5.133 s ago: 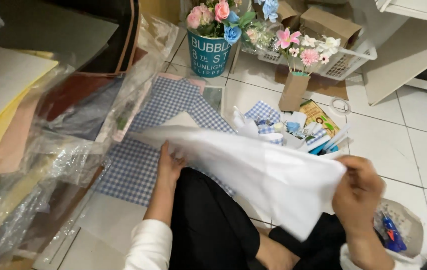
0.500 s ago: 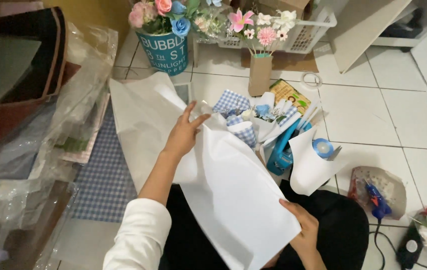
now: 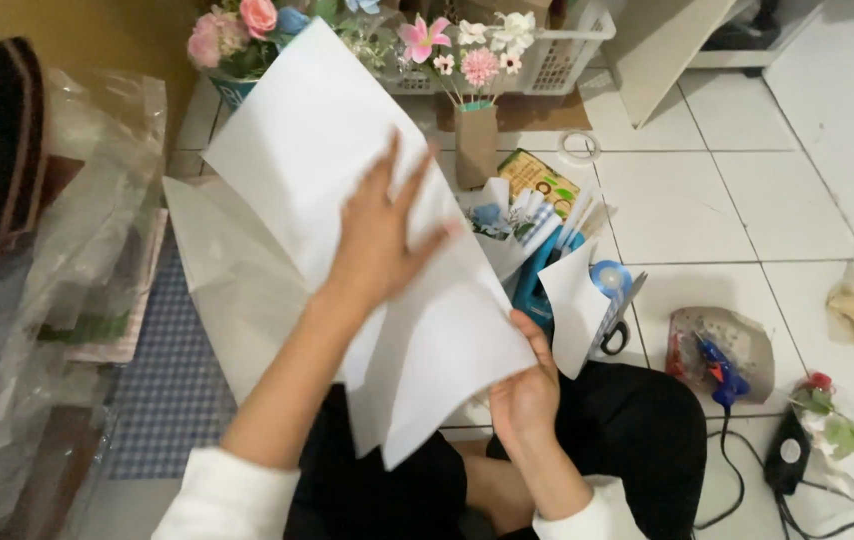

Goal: The person sits on the floor and wraps a small bouquet of artificial flowers with white and blue gingham paper. They cut the paper with scissors, fold it around the bouquet, and secure it with tape.

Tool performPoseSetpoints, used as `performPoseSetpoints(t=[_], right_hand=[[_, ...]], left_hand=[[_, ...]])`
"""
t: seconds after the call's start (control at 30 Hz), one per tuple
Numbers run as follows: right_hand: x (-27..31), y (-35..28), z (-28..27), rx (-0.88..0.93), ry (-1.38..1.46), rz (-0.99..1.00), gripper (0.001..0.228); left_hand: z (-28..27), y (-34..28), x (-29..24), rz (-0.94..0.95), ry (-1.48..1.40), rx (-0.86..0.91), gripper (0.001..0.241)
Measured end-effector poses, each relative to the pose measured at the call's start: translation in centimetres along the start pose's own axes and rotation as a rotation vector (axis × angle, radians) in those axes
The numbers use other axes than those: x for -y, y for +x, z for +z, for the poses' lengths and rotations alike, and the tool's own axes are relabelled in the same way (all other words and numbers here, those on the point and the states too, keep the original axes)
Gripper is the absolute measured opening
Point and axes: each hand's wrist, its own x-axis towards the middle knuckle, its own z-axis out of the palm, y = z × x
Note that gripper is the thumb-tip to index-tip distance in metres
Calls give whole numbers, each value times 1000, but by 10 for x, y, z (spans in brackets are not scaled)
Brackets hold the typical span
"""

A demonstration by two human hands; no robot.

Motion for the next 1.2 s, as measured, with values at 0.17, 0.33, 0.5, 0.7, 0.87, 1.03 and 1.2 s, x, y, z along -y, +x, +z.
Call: performPoseSetpoints(t=[0.17,0.33,0.5,0.7,0.87,1.03,1.2], right_hand=[[-23,30,-22,570,-72,140,70],[30,103,-62,498,-1244,-388,117],[42,185,-121,-17,-1749,-208,126],[77,243,-140,-185,-891,-895,71],[65,324,-208,-512,12,-208,49],[57,276,-151,-105,-411,-22,61],[51,255,-126,110,-725,123,47]], left_hand=[[63,-152,-62,240,520,265,126],[62,-177,7,128,569,325,54],[36,-214,50,-95,644,483,47],[53,-284,99,-232,510,383,67],[49,-270,82,-406,336,233,61],[55,-269,85,-427,383,285,61],[52,-270,87,-448,299,247,58]])
